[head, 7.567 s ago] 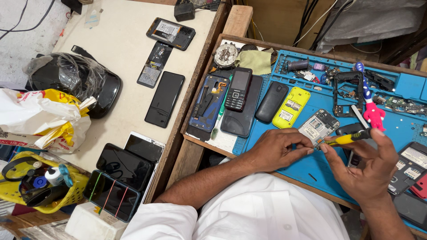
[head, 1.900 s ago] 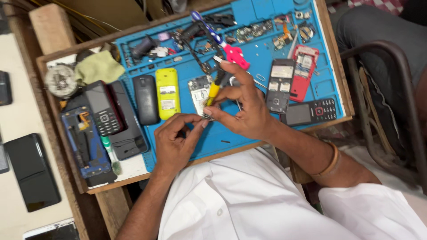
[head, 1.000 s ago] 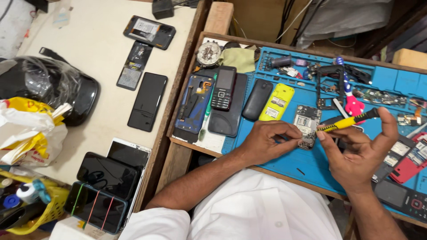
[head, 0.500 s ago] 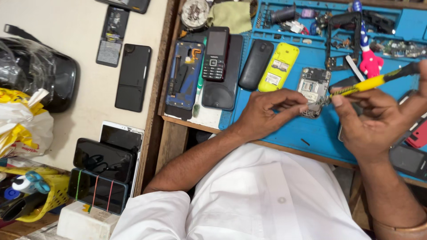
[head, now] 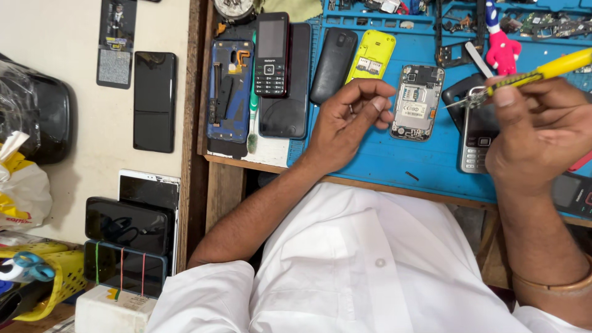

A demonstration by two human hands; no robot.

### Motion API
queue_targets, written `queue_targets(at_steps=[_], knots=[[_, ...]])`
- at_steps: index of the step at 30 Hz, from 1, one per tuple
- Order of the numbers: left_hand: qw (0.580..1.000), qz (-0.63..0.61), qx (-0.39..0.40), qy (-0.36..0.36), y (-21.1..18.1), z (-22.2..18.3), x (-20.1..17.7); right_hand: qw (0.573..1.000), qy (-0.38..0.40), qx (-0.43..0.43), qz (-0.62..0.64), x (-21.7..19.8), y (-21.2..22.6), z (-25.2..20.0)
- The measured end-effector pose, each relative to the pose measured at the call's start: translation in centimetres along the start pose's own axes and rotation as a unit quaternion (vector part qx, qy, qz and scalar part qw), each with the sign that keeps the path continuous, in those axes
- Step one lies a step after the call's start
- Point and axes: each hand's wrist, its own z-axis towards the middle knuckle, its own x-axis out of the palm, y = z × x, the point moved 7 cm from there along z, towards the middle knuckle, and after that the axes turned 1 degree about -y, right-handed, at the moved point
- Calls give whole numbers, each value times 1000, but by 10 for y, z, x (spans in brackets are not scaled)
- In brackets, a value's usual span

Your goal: The person uses a yellow-handled screwdriver to remove screws from the back of a disassembled mobile phone. They then place the phone down and pick up a different black mobile phone, briefly inspecting it before the clip ends.

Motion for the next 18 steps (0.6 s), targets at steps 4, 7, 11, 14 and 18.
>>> queue_targets(at_steps=[4, 7, 11, 14, 18], knots=[[1000, -18, 17, 8, 0, -1, -2, 997, -11, 11, 73, 5, 4, 6], [999, 1, 30, 21, 0, -3, 0, 999, 0, -1, 49, 9, 11, 7], [999, 13, 27, 34, 2, 0, 1, 998, 52, -15, -17, 22, 19, -1], [996, -88, -33, 2, 11, 3, -5, 997, 77, -11, -23, 26, 17, -6], [998, -57, 7, 30, -2, 4, -6, 997, 69, -7, -35, 25, 17, -5]])
